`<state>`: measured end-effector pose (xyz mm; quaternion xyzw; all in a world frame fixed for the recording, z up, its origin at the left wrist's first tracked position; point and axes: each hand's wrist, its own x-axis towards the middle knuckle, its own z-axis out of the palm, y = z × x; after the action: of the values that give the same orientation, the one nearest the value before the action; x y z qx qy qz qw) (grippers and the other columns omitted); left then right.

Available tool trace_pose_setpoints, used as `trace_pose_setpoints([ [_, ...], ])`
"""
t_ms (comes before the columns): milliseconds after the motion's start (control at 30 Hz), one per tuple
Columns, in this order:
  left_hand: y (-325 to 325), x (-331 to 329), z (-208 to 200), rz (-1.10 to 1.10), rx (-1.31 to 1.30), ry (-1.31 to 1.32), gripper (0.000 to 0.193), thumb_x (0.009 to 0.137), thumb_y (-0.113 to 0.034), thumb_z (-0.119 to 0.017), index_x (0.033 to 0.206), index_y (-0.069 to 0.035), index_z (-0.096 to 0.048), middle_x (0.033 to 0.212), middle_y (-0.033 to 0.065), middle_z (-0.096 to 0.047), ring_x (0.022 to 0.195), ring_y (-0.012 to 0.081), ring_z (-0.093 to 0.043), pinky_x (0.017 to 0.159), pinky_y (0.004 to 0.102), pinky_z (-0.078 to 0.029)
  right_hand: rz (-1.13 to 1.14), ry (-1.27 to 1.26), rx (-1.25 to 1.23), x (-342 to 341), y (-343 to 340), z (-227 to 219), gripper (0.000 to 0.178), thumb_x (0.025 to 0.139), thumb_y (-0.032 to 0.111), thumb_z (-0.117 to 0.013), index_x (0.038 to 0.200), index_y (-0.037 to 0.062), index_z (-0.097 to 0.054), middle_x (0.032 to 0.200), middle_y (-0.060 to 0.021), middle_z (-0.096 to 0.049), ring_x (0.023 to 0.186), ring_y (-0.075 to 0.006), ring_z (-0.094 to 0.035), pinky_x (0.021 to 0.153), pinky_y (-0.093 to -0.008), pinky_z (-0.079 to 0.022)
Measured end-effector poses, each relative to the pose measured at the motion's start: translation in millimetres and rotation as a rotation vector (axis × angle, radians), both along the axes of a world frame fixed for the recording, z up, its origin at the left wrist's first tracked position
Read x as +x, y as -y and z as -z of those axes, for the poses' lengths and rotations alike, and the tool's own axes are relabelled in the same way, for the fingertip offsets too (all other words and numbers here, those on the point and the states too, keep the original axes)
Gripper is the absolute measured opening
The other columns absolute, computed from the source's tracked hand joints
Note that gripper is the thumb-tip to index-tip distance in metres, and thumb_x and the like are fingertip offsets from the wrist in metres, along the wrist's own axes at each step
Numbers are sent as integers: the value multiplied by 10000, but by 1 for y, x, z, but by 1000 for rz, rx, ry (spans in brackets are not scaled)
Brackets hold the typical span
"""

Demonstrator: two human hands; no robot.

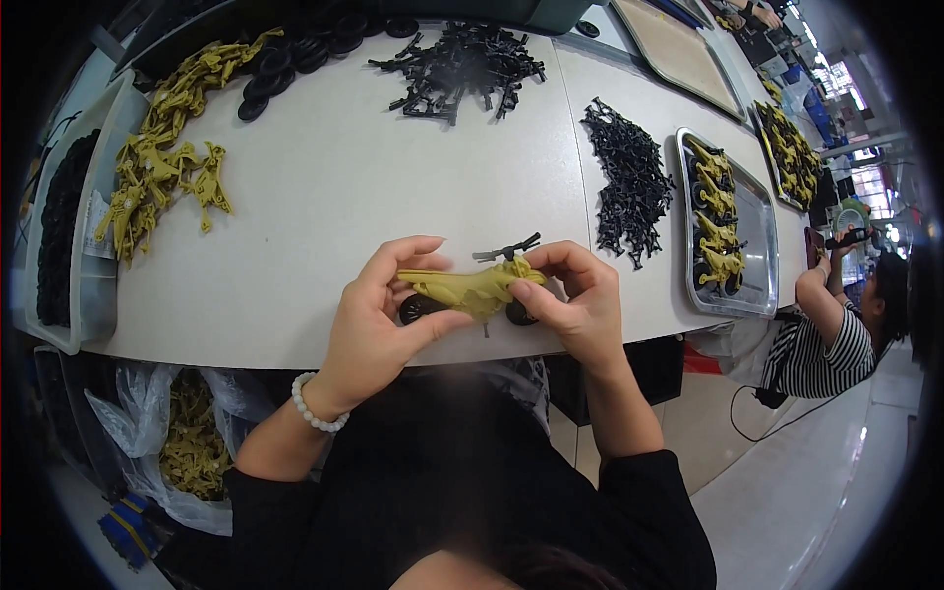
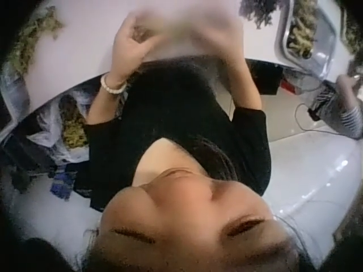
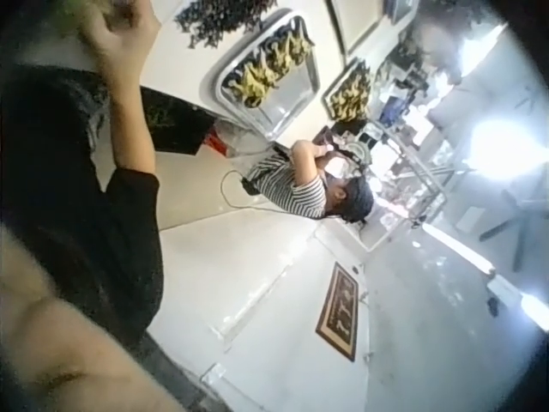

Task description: The person assembles a plastic toy motorcycle by hand, attaching plastic wheels, handlebars, plastic fairings, and exhaust pipes to a toy motorcycle chassis.

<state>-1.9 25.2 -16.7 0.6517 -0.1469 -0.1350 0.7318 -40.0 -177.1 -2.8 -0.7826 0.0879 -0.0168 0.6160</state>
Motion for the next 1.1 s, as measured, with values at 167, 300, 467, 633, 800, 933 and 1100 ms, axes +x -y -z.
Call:
trace_pose_setpoints([
  [167,-3,1,-5,128,-81,-171,327,827,34,-689,1129,52,-564,1002,97,-667,942,134,-636,856,254,-507,-11,110,46,0,2,5,222,813,71,-713,990,-39,-637,916,-104,-680,846,-121,-623,758,-261,-504],
  [300,-1,-1,-4,96,-122,-136,313,825,32,-691,1112,52,-569,992,103,-672,919,132,-647,829,244,-518,-92,-132,241,5,3,-7,242,897,132,-654,1071,-19,-581,976,-37,-628,908,-83,-571,805,-221,-459],
  [467,-2,2,0,77,-72,-103,330,824,22,-698,1126,49,-568,974,100,-678,882,121,-648,801,238,-523,-163,-39,327,6,2,-3,228,911,166,-642,1042,5,-549,963,-16,-594,892,-68,-538,802,-219,-430],
  [633,-3,3,-7,74,-55,-167,319,822,3,-711,1116,43,-595,957,92,-689,852,110,-648,779,233,-524,-261,-69,142,9,9,-9,217,900,171,-648,997,12,-538,957,-39,-583,880,-91,-529,823,-242,-418],
  [800,-1,-3,-10,20,-3,49,283,808,-19,-735,1066,33,-634,898,95,-709,798,111,-664,732,228,-531,-313,170,-41,11,13,-11,252,880,156,-663,1041,-17,-578,981,-72,-575,906,-124,-531,829,-256,-417],
  [933,1,-4,-8,-11,103,317,286,786,-22,-754,1045,25,-644,862,115,-715,755,128,-683,689,221,-531,-314,218,87,7,10,0,283,881,154,-661,1086,-36,-611,998,-73,-564,916,-131,-519,824,-252,-409],
  [1100,-2,-1,-10,8,98,252,263,780,-30,-761,1016,23,-657,844,101,-713,742,116,-672,685,211,-522,-305,238,52,7,10,3,240,891,169,-651,1007,-40,-624,958,-54,-552,859,-106,-510,757,-230,-407],
])
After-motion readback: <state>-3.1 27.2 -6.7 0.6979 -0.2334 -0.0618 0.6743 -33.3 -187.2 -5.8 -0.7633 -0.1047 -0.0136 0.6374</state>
